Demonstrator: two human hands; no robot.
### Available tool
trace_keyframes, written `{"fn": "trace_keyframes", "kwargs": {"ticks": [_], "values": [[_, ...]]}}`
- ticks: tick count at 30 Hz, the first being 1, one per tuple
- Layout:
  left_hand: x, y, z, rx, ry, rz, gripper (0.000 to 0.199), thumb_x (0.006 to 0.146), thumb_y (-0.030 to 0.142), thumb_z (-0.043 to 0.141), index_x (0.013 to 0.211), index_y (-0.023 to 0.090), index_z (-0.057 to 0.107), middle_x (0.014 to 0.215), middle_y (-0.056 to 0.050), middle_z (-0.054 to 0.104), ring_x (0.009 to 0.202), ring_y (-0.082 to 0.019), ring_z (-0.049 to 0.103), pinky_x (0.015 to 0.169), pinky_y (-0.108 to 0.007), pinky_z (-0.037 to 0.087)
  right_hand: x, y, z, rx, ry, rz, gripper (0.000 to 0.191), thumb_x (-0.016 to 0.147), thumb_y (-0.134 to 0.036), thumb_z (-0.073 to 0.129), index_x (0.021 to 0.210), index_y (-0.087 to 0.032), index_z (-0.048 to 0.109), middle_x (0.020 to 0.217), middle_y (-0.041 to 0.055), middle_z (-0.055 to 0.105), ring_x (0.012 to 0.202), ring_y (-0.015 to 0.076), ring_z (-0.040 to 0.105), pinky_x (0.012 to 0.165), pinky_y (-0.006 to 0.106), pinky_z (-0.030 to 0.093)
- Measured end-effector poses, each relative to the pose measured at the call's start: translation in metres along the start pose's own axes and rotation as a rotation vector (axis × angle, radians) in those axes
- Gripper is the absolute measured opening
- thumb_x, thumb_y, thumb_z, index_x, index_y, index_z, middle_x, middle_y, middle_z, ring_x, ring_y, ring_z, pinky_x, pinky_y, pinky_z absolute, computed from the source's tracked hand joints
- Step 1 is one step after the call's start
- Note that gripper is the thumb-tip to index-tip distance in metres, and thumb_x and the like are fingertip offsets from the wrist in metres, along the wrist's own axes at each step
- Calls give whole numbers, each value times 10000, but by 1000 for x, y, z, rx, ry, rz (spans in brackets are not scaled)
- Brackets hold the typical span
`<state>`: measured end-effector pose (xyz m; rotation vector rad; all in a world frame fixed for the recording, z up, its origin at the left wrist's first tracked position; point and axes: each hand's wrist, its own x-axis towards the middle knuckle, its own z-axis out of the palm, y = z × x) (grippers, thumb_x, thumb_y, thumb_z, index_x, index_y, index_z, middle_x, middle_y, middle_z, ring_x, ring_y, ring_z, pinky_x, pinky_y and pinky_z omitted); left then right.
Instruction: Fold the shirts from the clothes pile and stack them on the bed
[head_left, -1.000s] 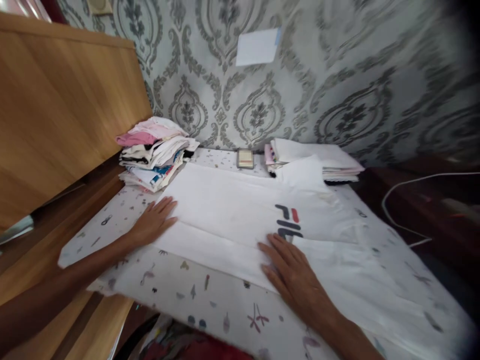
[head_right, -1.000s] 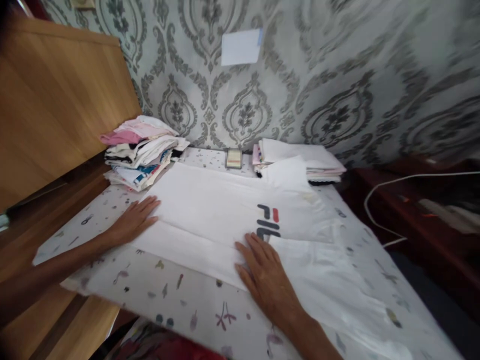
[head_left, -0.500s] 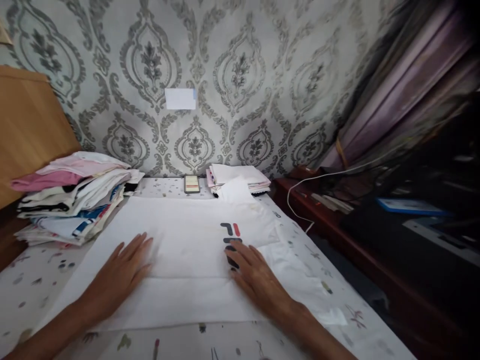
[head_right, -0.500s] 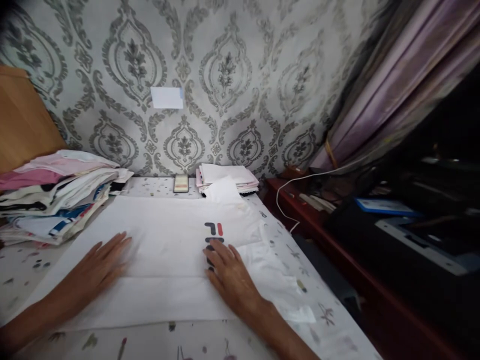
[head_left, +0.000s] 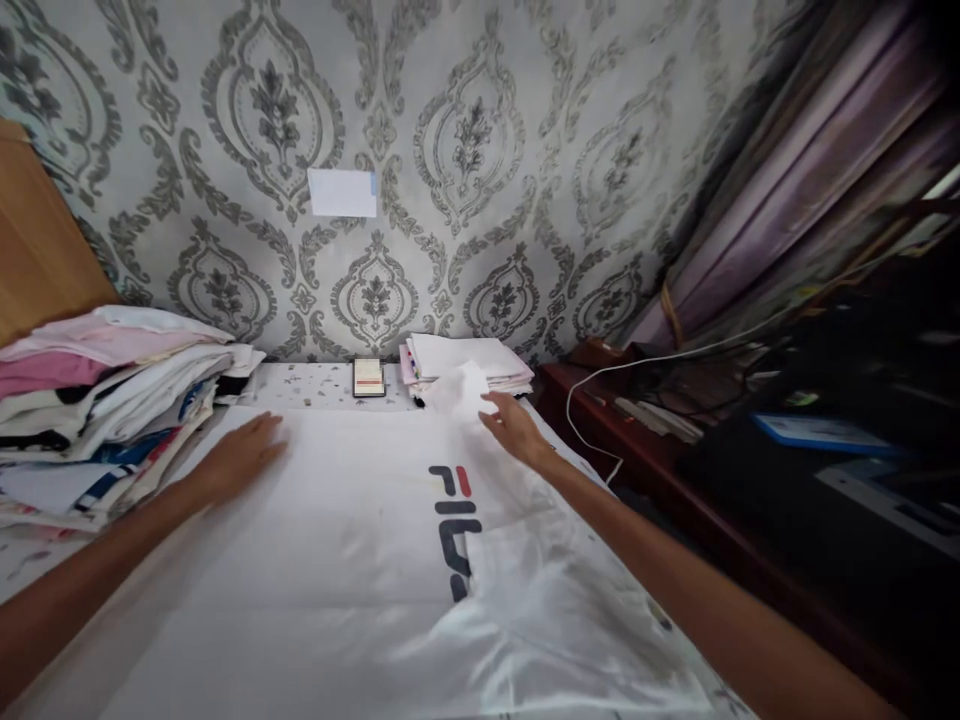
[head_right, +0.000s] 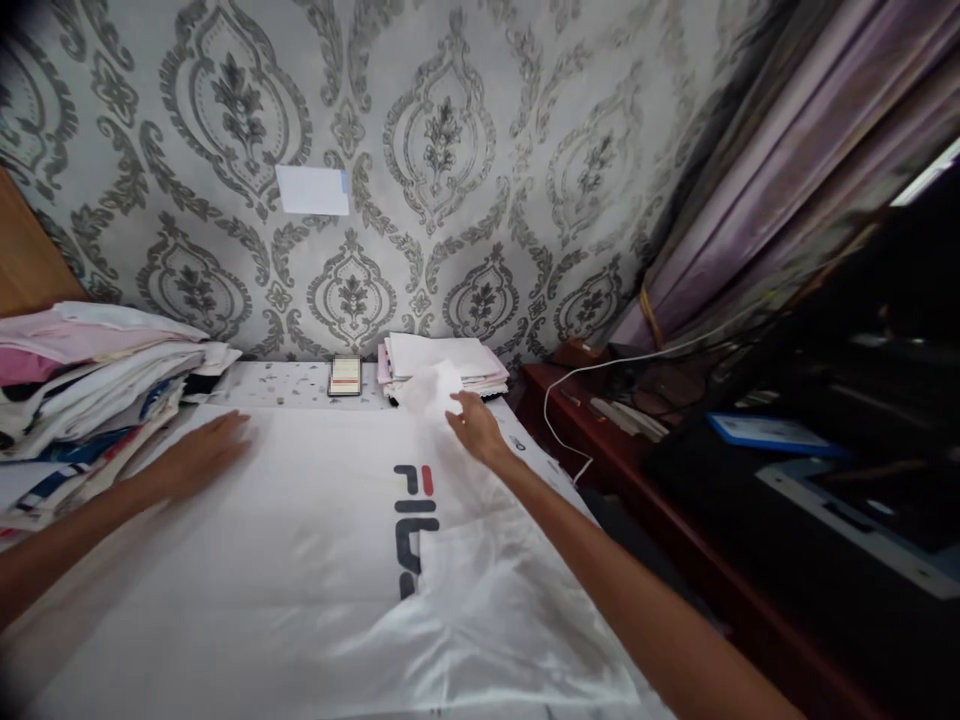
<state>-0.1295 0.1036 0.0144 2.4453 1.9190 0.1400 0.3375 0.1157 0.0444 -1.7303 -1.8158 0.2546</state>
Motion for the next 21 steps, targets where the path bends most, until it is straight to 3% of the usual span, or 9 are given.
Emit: {"fn": "trace_keyframes", "kwargs": {"ticks": [3,7,10,13,16,21], "values": [[52,-10,-12,39,-53,-36,631,948,393,293,1455,40,422,1519,-239,441,1400,-303,447,1116,-415,381,72,2,8,-13,40,89,474,799,-172,632,1265,-97,593,1190,179,653,866,223,687,879,378,543],[83,-21,-17,64,-131,-41,571,878,369,373,1344,86,540,1357,-219,591,1246,-306,573,1033,-408,431,114,14,27,17,65,165,672,723,-170,667,1364,-76,490,1156,182,627,785,208,656,755,346,538],[90,-21,-23,98,-175,-13,539,813,353,424,1266,114,592,1226,-187,656,1111,-286,634,957,-366,456,122,22,37,42,104,181,634,691,-181,669,1307,-114,535,1090,141,636,809,209,624,758,340,515],[93,-16,-32,130,-234,27,433,788,324,433,1127,147,636,1055,-138,703,993,-264,654,851,-326,468,124,25,38,75,123,184,328,676,-164,645,1003,-152,657,804,58,642,787,222,600,749,338,496],[89,-9,-39,185,-207,59,291,794,289,427,960,175,637,1024,-127,699,983,-264,642,792,-314,452,119,21,31,129,133,174,93,686,-165,620,778,-176,632,653,20,588,729,214,597,699,328,488],[61,-1,-47,222,-110,48,247,877,276,357,948,200,581,1076,-117,683,961,-259,641,712,-307,422,86,10,4,277,111,150,77,754,-201,585,828,-180,584,678,-7,590,574,149,617,538,261,483]]}}
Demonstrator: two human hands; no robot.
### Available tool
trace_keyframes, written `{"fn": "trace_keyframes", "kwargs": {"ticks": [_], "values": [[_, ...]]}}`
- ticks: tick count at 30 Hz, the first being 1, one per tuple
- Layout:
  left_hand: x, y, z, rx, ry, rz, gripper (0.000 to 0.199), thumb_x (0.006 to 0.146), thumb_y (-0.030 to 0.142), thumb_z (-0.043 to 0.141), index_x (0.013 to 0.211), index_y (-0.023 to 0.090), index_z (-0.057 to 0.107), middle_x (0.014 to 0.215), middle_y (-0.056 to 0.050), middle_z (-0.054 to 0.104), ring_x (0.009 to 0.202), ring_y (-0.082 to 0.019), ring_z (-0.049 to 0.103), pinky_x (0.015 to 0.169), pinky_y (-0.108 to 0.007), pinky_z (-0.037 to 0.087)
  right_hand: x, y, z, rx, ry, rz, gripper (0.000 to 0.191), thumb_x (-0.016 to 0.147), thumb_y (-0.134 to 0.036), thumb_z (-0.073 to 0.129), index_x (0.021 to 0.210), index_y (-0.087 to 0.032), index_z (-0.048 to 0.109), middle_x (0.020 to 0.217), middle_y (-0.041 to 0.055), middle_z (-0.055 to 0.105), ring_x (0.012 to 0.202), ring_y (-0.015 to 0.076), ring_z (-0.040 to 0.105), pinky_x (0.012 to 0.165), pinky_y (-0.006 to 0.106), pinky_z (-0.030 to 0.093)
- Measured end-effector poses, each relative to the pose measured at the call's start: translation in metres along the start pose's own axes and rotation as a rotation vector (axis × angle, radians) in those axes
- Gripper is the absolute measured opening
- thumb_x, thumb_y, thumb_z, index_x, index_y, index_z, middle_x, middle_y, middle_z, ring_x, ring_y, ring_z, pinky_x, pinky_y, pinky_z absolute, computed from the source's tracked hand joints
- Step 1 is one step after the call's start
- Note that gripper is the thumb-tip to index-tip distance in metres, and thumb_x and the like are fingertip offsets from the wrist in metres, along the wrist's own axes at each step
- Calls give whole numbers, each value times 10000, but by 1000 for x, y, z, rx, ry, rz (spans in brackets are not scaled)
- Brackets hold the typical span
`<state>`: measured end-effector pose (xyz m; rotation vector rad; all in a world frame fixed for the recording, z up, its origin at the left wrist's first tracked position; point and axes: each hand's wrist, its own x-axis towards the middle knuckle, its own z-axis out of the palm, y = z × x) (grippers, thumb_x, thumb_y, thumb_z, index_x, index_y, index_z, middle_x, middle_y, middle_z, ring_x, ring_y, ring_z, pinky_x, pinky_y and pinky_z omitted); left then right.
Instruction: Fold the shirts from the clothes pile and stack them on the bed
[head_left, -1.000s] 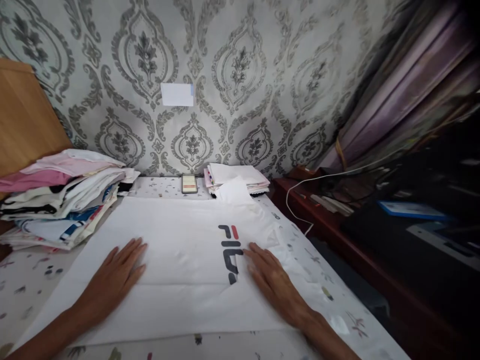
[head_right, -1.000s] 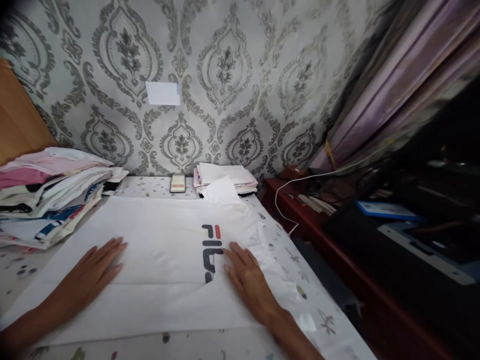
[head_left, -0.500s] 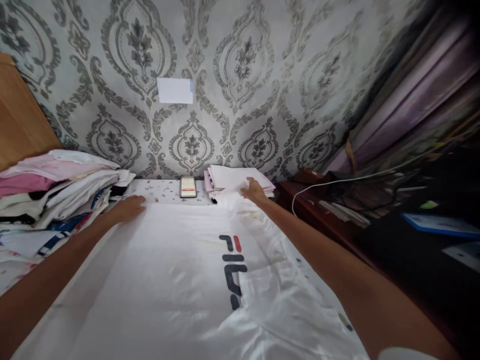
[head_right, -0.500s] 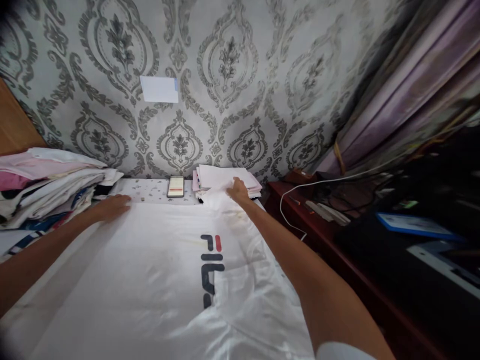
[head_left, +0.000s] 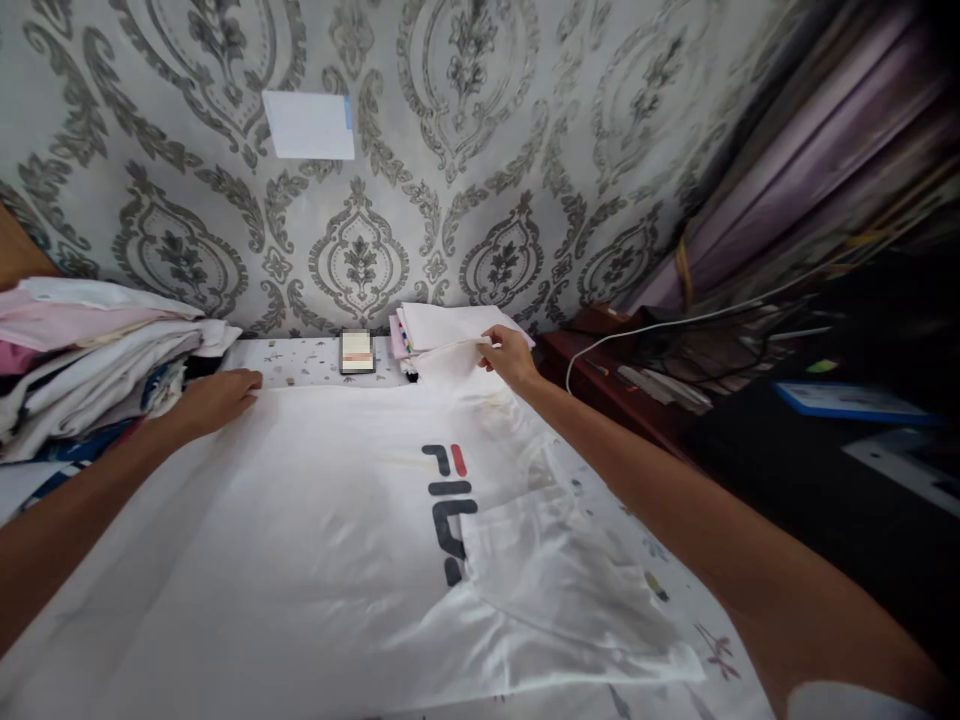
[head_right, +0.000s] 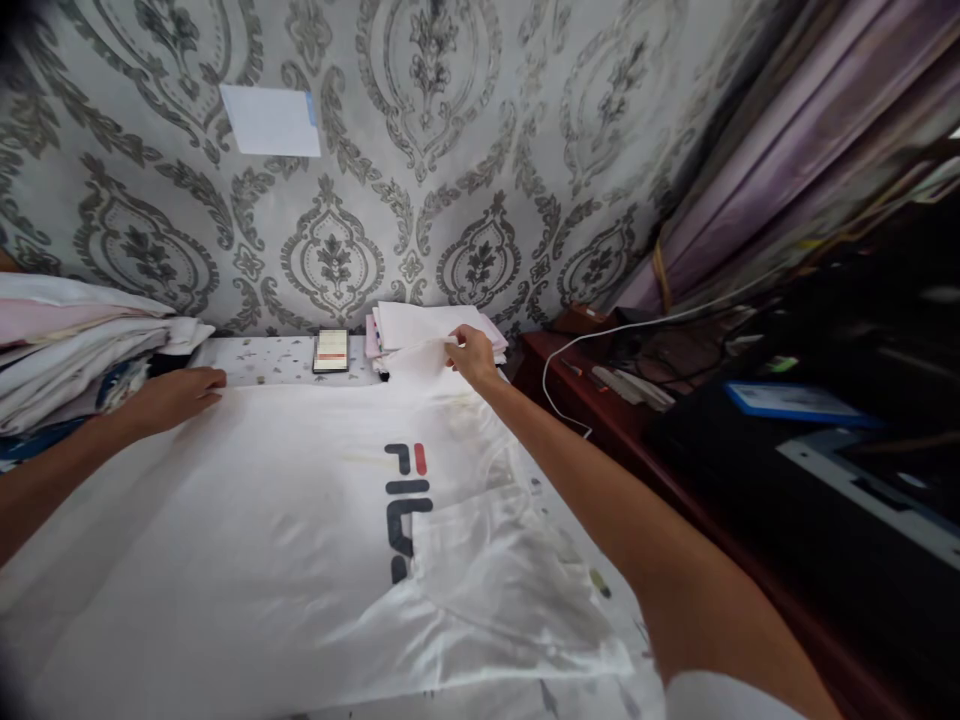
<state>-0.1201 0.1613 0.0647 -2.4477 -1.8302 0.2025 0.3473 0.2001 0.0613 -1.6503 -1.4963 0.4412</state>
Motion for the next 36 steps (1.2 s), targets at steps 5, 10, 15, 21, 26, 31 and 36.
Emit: {"fn": "trace_keyframes", "kwargs": {"ticks": [5,10,15,21,26,31,36], "values": [[-47,9,-2,1,85,-6,355,936,302,256,1007,202,589,1113,-102,686,964,-262,643,700,-313,443,-57,3,-37,292,-68,-75,161,730,-290,647,810,-193,548,711,-4,611,664,176,694,542,244,516],[-80,19,14,48,62,-27,517,951,290,163,1122,183,639,1284,-132,654,1131,-280,629,886,-394,502,-126,37,-54,263,-90,-64,145,654,-248,620,790,-200,601,746,5,655,732,190,681,638,288,523],[-88,23,20,29,83,-35,555,965,309,132,1117,205,655,1253,-101,678,1122,-266,642,899,-404,519,-165,60,-53,191,-102,19,146,590,-202,571,729,-209,613,850,20,704,738,183,637,633,286,500],[-88,24,15,33,117,-40,509,939,318,181,1083,242,664,1222,-73,696,1148,-270,634,903,-413,526,-169,44,-58,219,-107,-2,137,673,-281,604,793,-215,619,713,-10,655,652,167,610,583,270,477],[-89,13,25,91,126,-34,521,945,332,171,1112,226,653,1255,-80,684,1155,-253,633,955,-388,496,-174,36,-61,334,-80,34,256,741,-463,649,757,-219,577,621,-8,639,587,171,627,571,285,511],[-92,25,23,54,181,-35,460,930,338,214,1069,234,640,1145,-61,695,1114,-264,623,957,-408,481,-184,41,-61,290,-120,87,320,748,-533,654,769,-219,594,547,-19,627,509,166,596,519,279,499],[-80,147,-8,-244,228,263,400,948,397,380,1251,195,546,1260,-98,637,1148,-271,576,974,-407,456,-187,38,-58,292,-129,127,375,740,-578,658,780,-210,598,566,-8,623,535,174,617,507,268,481]]}}
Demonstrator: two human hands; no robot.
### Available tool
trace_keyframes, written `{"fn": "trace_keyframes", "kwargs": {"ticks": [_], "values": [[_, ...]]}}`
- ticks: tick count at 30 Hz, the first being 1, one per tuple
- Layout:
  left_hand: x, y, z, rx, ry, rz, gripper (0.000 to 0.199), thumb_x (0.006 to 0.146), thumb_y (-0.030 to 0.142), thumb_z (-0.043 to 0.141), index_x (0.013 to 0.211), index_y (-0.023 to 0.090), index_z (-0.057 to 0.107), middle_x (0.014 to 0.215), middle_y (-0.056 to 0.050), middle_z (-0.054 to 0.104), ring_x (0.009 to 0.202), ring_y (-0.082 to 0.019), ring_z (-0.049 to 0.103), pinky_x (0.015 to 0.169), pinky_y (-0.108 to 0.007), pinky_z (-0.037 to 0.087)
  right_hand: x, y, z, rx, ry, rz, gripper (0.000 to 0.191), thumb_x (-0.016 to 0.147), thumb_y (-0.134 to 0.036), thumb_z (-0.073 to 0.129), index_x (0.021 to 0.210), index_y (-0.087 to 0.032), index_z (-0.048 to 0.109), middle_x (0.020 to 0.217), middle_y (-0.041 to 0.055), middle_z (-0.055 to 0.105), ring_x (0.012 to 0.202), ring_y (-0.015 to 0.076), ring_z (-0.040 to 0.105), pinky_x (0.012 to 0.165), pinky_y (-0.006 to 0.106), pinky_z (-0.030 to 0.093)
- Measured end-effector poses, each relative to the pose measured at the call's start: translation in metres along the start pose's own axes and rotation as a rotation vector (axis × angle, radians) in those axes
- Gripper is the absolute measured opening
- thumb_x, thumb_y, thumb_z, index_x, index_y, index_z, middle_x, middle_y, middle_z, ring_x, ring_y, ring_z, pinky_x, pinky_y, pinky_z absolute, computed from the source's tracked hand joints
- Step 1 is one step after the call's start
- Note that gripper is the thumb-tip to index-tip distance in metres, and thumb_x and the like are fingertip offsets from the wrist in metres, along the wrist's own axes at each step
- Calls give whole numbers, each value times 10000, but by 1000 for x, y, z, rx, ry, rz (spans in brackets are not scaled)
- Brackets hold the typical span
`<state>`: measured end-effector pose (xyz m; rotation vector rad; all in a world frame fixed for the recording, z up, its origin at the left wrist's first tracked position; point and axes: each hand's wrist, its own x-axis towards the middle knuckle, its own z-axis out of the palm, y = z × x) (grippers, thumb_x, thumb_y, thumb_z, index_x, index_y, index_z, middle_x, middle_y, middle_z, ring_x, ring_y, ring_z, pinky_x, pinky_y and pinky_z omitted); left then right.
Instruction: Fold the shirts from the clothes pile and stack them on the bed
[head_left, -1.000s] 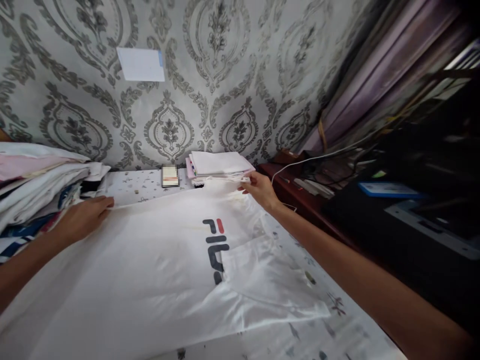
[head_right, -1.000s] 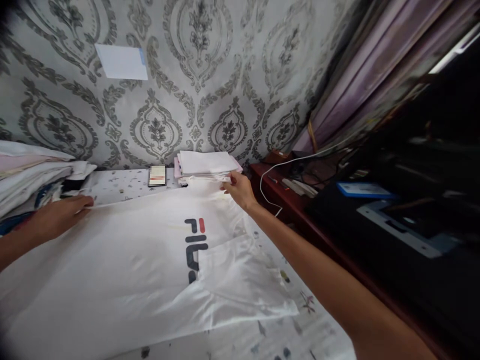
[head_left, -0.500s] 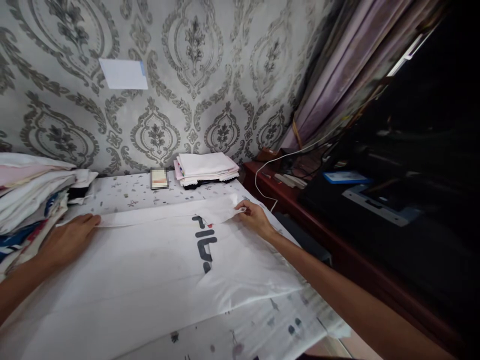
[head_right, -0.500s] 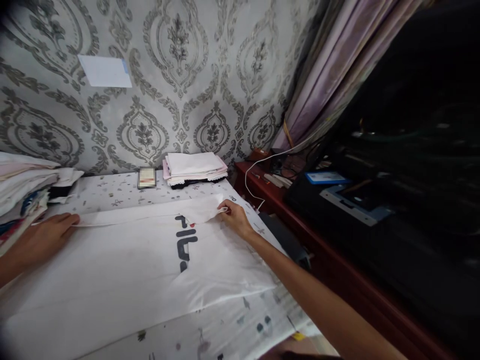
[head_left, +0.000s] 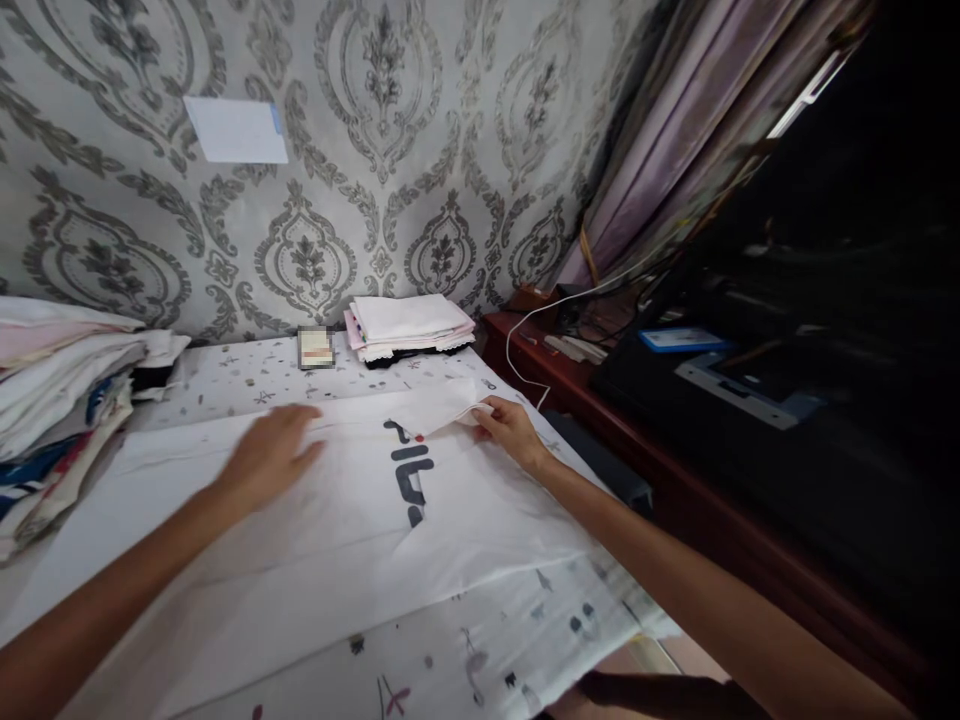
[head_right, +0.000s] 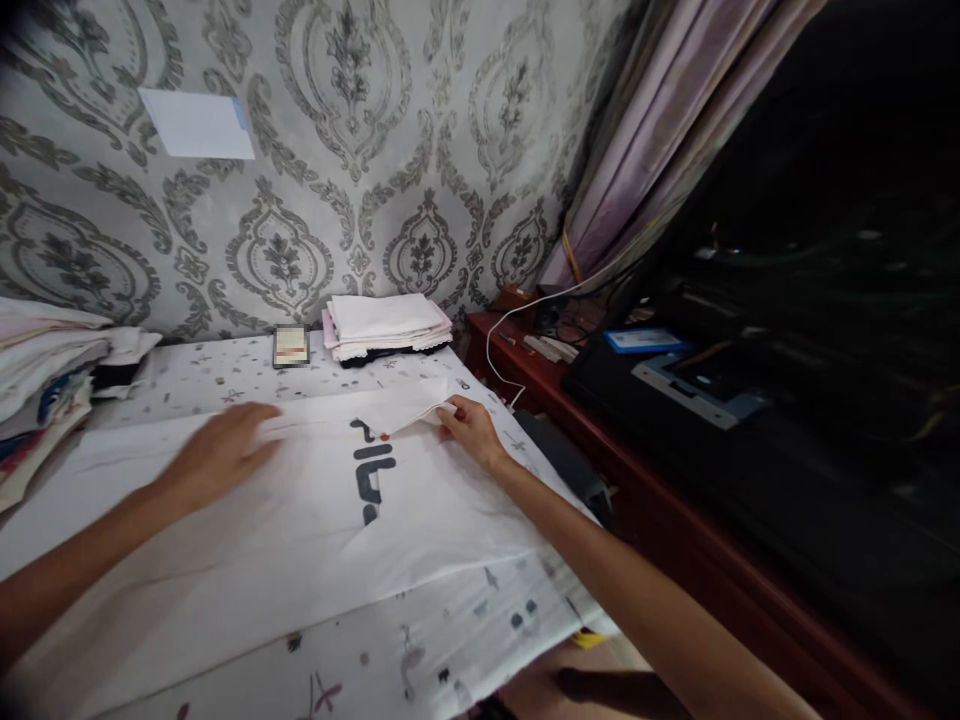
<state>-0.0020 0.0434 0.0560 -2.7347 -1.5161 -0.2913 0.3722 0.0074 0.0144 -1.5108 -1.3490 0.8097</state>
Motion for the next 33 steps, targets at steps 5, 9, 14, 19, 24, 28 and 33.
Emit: {"fn": "trace_keyframes", "kwargs": {"ticks": [5,9,14,19,24,28,33], "values": [[62,120,35,20,-4,254,344,960,352,508,1248,165,533,1187,-126,637,1090,-299,573,885,-417,452,-3,-5,1,-11,-13,-74,307,762,-509,646,773,-204,612,597,-11,615,560,165,612,556,277,498],[84,139,49,114,45,282,279,882,79,518,1148,148,570,1126,-135,642,1057,-298,582,872,-428,430,-8,-3,-7,-97,-40,-141,219,804,-415,597,792,-199,631,684,2,644,625,164,620,596,274,490],[82,126,37,23,8,281,304,849,-16,430,1004,169,614,1023,-93,679,1002,-268,604,838,-403,433,-15,-3,-24,-462,-79,-226,178,814,-253,554,858,-192,716,777,34,705,712,172,615,684,285,471],[68,115,33,-355,-151,281,261,868,27,415,865,214,598,908,-14,689,881,-190,616,734,-306,442,5,-8,-42,-436,-363,-165,266,832,-321,592,1004,-190,748,954,58,756,824,197,680,708,280,507],[68,97,43,-477,7,246,246,901,101,402,990,205,606,943,-46,654,905,-210,597,804,-344,473,66,-9,-30,-670,-23,73,315,928,-332,505,1116,-175,703,897,64,758,820,201,704,690,269,507],[72,94,51,-431,59,337,293,950,231,431,1200,204,583,1115,-94,624,1040,-252,561,930,-425,469,100,-2,-9,-789,81,106,400,836,-212,606,1234,-197,643,977,73,749,943,236,680,742,290,504],[68,99,53,-245,-88,431,245,893,171,491,1100,199,620,1101,-91,608,1034,-264,541,885,-434,465,108,8,3,-875,103,76,407,802,-112,557,1174,-232,669,990,42,733,948,209,652,771,274,483]]}}
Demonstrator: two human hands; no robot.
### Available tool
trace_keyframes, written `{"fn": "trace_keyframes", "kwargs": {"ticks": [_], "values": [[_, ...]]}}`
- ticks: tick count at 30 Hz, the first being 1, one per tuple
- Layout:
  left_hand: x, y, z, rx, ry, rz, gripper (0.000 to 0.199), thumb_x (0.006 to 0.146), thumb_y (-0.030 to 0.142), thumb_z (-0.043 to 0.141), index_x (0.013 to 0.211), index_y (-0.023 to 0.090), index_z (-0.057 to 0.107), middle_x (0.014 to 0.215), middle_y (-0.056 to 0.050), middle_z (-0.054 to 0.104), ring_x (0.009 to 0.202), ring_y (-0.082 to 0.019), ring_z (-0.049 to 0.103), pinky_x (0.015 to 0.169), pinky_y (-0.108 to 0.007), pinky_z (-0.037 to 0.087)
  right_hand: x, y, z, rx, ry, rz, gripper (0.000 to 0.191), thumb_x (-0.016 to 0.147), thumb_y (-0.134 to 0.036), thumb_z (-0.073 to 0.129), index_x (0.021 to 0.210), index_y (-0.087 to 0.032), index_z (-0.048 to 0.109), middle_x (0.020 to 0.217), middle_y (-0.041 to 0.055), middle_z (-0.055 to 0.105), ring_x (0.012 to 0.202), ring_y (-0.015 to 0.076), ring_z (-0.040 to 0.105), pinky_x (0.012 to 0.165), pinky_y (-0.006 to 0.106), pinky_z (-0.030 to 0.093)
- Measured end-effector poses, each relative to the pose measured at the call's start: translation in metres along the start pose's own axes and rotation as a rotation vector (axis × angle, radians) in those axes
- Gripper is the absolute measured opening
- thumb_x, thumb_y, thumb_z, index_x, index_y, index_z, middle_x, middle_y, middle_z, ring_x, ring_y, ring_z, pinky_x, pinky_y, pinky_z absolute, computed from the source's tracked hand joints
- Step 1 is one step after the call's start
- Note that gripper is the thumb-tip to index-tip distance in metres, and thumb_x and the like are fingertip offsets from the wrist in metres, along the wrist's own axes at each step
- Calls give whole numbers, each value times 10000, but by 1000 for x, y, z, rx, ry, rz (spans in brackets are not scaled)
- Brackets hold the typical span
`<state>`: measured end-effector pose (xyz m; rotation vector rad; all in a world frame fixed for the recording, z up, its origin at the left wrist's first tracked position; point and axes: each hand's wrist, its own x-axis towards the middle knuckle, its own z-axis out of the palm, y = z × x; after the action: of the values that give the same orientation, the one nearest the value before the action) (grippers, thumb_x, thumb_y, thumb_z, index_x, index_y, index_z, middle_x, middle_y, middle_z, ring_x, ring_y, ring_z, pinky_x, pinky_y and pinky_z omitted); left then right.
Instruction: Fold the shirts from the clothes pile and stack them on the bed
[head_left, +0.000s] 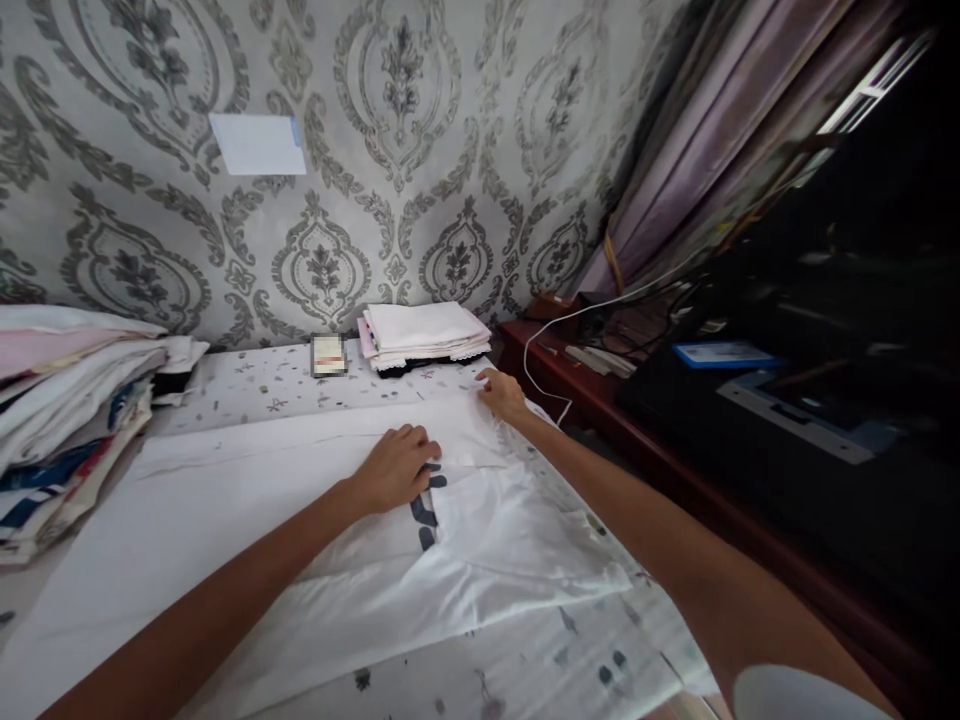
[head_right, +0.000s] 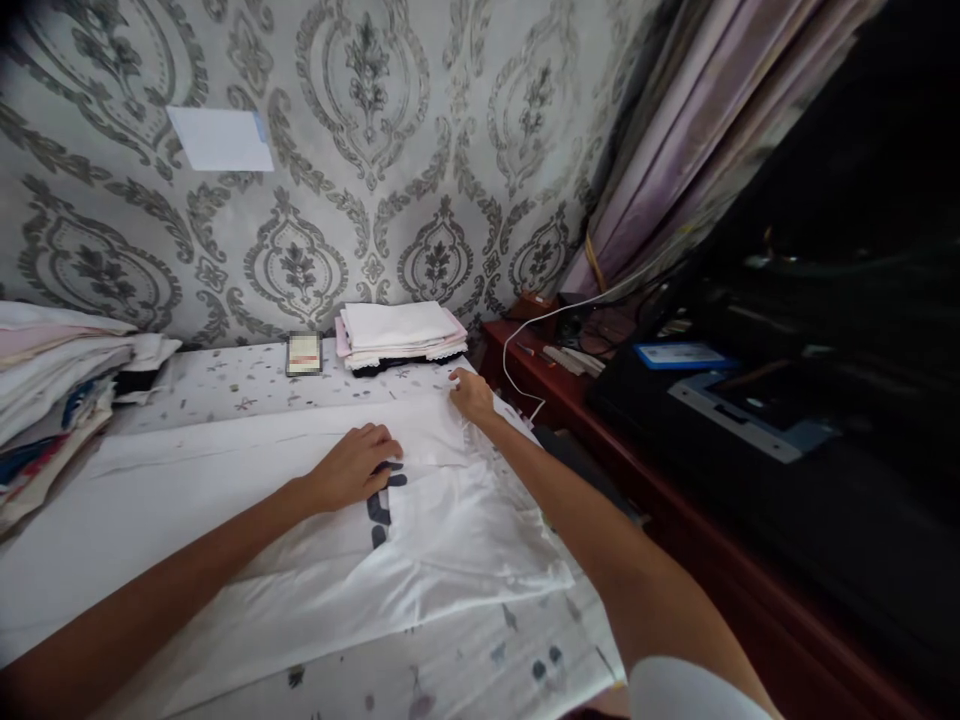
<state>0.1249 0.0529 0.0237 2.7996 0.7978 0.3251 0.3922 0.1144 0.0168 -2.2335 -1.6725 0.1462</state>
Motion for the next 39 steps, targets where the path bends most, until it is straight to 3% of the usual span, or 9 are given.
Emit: {"fn": "trace_keyframes", "kwargs": {"ticks": [7,11,16,20,25,29,32,37,39], "values": [[-1,3,-10,3,-56,28,197,901,140,490,1056,190,601,1105,-89,629,1055,-239,559,932,-383,461,-6,-1,4,-61,89,-106,339,851,-182,506,1149,-179,667,1203,151,643,1119,303,586,908,398,479],[-21,-24,-22,-61,65,-42,291,976,272,467,1250,199,532,1253,-105,613,1169,-240,555,999,-383,446,-10,-6,29,-46,162,-486,417,928,-310,409,1226,-139,645,1280,186,628,1224,340,564,1027,483,462],[-84,-93,-49,50,194,-426,457,1003,370,410,1412,165,426,1521,-163,449,1425,-266,384,1163,-446,308,-31,-12,62,-146,55,-571,549,974,-442,311,1386,-164,544,1451,181,538,1378,349,464,1079,555,437],[-152,-142,-62,71,80,-710,620,1001,516,328,1499,147,329,1622,-191,283,1517,-297,222,1198,-495,220,-38,-12,65,-211,54,-537,557,988,-450,273,1414,-196,527,1477,160,524,1385,341,462,1085,576,433],[-221,-167,-63,117,-46,-921,792,960,634,282,1552,109,237,1652,-204,153,1541,-318,99,1209,-519,155,-38,-16,60,-202,20,-520,576,995,-454,260,1444,-185,501,1500,161,500,1397,347,446,1106,576,408],[-234,-165,-63,173,-72,-993,815,963,624,270,1554,64,227,1652,-209,149,1543,-315,86,1216,-519,137,-42,-21,56,-206,-4,-512,589,1006,-468,239,1452,-178,493,1508,160,489,1421,322,418,1121,544,395],[-225,-146,-59,234,14,-1009,774,978,572,304,1544,47,248,1639,-229,185,1538,-327,117,1217,-535,139,-43,-22,55,-221,6,-508,587,1011,-467,233,1454,-181,491,1502,169,492,1417,308,426,1117,529,397],[-211,-96,-42,103,20,-540,575,1016,493,307,1517,219,364,1646,-78,272,1522,-191,221,1235,-387,176,-42,-18,58,-218,24,-527,594,1010,-475,228,1452,-179,490,1500,174,491,1419,311,421,1113,532,398],[-217,-89,-40,58,-2,-452,523,1026,476,296,1484,258,419,1628,-43,326,1503,-154,266,1236,-359,171,-40,-16,60,-202,29,-534,600,1010,-478,221,1446,-172,497,1494,187,495,1412,323,429,1104,541,406]]}}
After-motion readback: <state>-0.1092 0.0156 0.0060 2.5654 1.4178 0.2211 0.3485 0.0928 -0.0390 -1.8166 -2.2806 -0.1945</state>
